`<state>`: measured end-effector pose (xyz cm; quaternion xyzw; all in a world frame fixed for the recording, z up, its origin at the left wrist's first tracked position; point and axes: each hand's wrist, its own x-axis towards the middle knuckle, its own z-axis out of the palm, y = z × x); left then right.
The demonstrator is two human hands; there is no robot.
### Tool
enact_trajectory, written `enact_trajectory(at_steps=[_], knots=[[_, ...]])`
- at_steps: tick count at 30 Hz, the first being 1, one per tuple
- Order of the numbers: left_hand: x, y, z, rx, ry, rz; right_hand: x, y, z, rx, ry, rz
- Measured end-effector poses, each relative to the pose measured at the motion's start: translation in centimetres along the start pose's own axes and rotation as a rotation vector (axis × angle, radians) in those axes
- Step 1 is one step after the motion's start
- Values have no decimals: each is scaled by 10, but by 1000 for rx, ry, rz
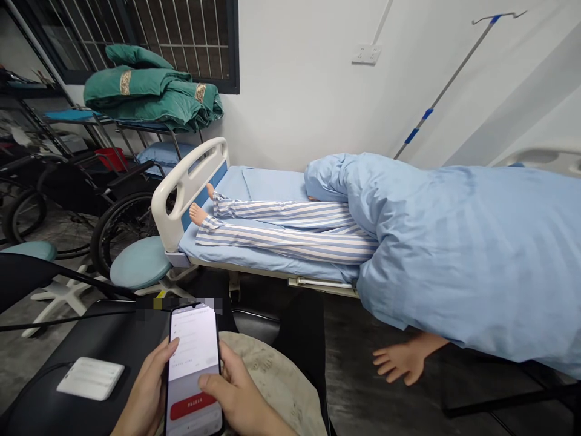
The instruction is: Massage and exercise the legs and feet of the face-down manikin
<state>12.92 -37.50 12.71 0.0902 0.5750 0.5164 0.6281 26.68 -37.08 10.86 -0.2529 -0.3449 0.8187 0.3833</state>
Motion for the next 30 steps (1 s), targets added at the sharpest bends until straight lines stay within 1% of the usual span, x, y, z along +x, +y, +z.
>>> enact_trajectory(at_steps=[2,4,8,11,16,19,22,26,28,30], knots=[[-2,0,1,16,-2,5,0,0,0,8,2,3],[-3,0,3,43,-33,27,-1,0,0,16,2,11],[-1,0,3,160,-109,123,-1,1,0,34,-1,18],[0,0,3,236,-113,130,-1,2,0,35,1,17],[-3,1,5,103,-66,118,-1,1,1,12,32,30],[-1,-1,1,47,-30,61,-3,0,1,-30,95,71],[4,-5,-5,13,2,44,-4,2,0,-61,163,85],[5,-8,-8,22,-1,58,-3,5,-2,-80,200,95],[3,-6,-4,43,-6,59,-3,5,-2,-82,198,88],[0,-5,0,81,-41,84,-3,4,-1,-70,189,83]])
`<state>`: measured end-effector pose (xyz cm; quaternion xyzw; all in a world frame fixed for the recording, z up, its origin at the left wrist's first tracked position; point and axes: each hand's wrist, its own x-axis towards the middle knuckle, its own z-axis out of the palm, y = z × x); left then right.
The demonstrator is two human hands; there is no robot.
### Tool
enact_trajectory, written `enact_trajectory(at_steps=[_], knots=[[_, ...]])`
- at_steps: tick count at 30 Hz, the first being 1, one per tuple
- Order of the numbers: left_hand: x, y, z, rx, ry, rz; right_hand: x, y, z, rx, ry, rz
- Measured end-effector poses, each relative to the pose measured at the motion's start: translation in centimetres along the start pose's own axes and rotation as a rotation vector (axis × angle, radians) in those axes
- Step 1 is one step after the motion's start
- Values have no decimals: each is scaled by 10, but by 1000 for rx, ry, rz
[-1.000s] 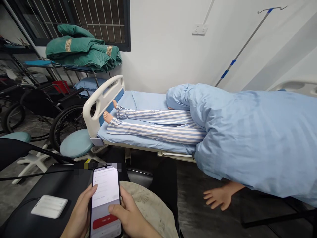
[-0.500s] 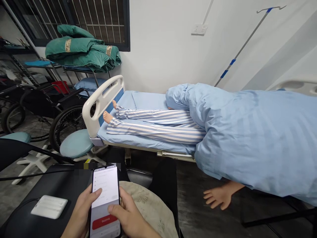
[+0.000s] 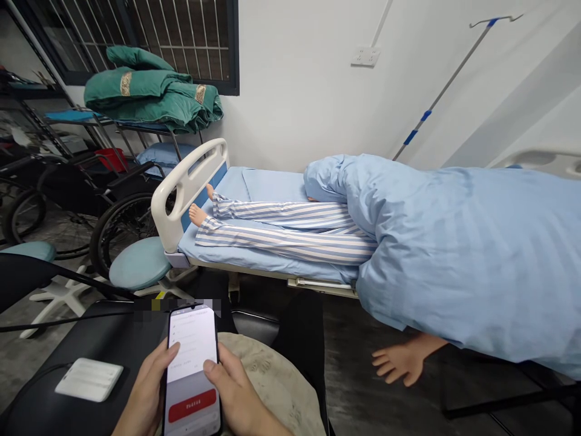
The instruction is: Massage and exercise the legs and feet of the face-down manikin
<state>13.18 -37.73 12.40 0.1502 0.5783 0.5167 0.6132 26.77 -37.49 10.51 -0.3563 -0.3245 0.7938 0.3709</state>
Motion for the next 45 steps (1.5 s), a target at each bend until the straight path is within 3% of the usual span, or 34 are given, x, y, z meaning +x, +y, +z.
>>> enact_trajectory(at_steps=[8,15,20,24,27,31,40,45], knots=[[3,2,2,244,-49,106,-2,-5,4,-3,-82,-14],[-1,3,2,49,-94,19,-2,-4,2,-8,-70,-6],[-2,5,4,10,-52,0,-1,-4,2,-1,-73,-2],[1,2,1,13,-7,-4,1,-4,3,-8,4,9],[5,-4,-7,81,72,47,7,-2,5,-35,49,2],[10,-11,-15,222,92,93,13,1,7,-53,158,49],[17,-18,-19,218,123,80,11,-3,8,0,74,-10],[18,-17,-17,169,89,74,8,-3,7,10,91,7]])
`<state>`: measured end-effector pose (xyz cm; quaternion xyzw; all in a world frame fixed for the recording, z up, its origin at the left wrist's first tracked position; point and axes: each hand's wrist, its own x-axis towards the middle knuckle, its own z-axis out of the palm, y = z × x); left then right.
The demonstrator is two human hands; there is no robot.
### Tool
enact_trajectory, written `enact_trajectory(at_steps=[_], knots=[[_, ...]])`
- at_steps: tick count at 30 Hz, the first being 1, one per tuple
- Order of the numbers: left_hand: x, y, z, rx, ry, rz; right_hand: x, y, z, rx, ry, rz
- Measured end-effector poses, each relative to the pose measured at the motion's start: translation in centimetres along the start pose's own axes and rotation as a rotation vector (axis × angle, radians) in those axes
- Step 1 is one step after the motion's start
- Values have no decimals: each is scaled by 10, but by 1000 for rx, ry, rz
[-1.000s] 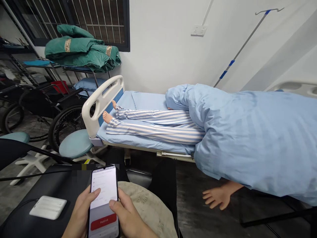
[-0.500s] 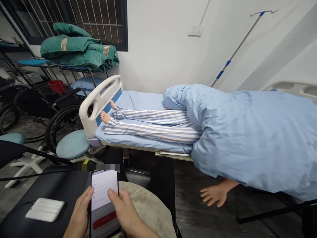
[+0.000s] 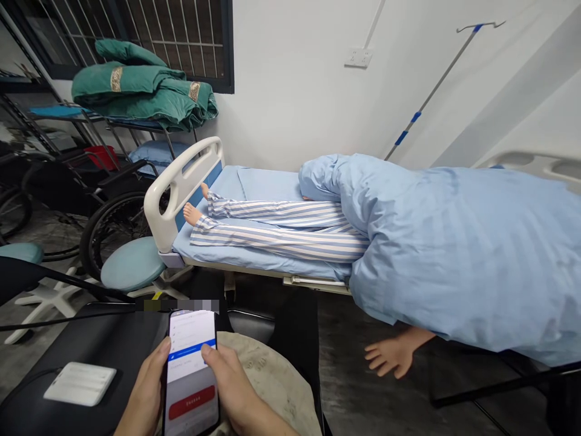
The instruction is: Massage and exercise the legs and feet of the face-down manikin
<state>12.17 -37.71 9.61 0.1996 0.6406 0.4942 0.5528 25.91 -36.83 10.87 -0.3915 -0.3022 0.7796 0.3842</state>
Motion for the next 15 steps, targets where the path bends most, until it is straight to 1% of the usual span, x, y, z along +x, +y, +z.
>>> enact_trajectory(at_steps=[5,8,12,15], knots=[[-6,11,7,-89,-31,-102,-8,-3,-2,-8,-2,41],[-10,16,11,-115,-9,-97,-9,-3,-3,-14,-3,60],[-11,18,12,-134,-7,-88,-7,-5,-3,7,-75,20],[-10,17,12,-134,-33,-116,-7,-8,-1,28,-99,21]])
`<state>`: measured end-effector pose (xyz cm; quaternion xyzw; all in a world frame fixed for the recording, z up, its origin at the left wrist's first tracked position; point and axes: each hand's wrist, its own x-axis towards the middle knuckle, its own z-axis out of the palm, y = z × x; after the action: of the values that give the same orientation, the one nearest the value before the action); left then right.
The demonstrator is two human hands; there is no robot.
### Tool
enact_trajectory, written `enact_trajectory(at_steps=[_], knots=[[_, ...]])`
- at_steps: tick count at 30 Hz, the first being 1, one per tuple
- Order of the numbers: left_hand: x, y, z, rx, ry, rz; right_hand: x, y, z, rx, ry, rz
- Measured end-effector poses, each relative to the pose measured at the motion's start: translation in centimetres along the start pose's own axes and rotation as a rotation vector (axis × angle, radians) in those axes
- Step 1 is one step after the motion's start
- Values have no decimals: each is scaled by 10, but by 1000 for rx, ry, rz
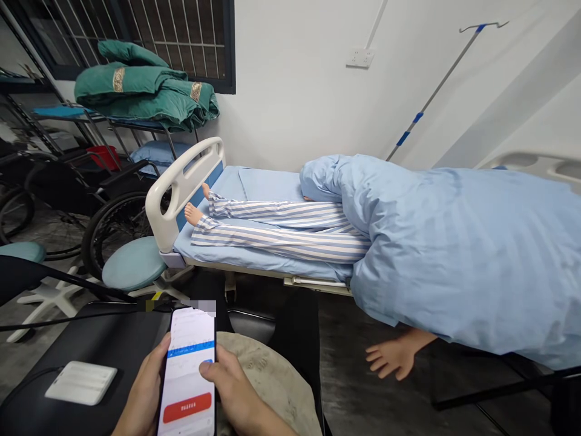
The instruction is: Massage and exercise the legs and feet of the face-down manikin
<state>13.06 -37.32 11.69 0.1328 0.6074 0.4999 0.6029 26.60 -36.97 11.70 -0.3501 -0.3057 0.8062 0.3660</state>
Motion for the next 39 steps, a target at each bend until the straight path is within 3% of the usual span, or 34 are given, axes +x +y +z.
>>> enact_trajectory(at_steps=[9,17,26,33,39], knots=[[1,-2,-4,2,-29,-33,-2,-2,2,-7,2,4],[3,-5,-5,90,62,32,-3,-2,5,3,63,8],[4,-6,-4,44,-16,-17,-4,-1,4,35,88,45],[4,-7,-3,44,19,-38,-4,0,-1,35,64,45],[2,-6,-1,24,-20,-36,-3,5,-8,44,34,48]])
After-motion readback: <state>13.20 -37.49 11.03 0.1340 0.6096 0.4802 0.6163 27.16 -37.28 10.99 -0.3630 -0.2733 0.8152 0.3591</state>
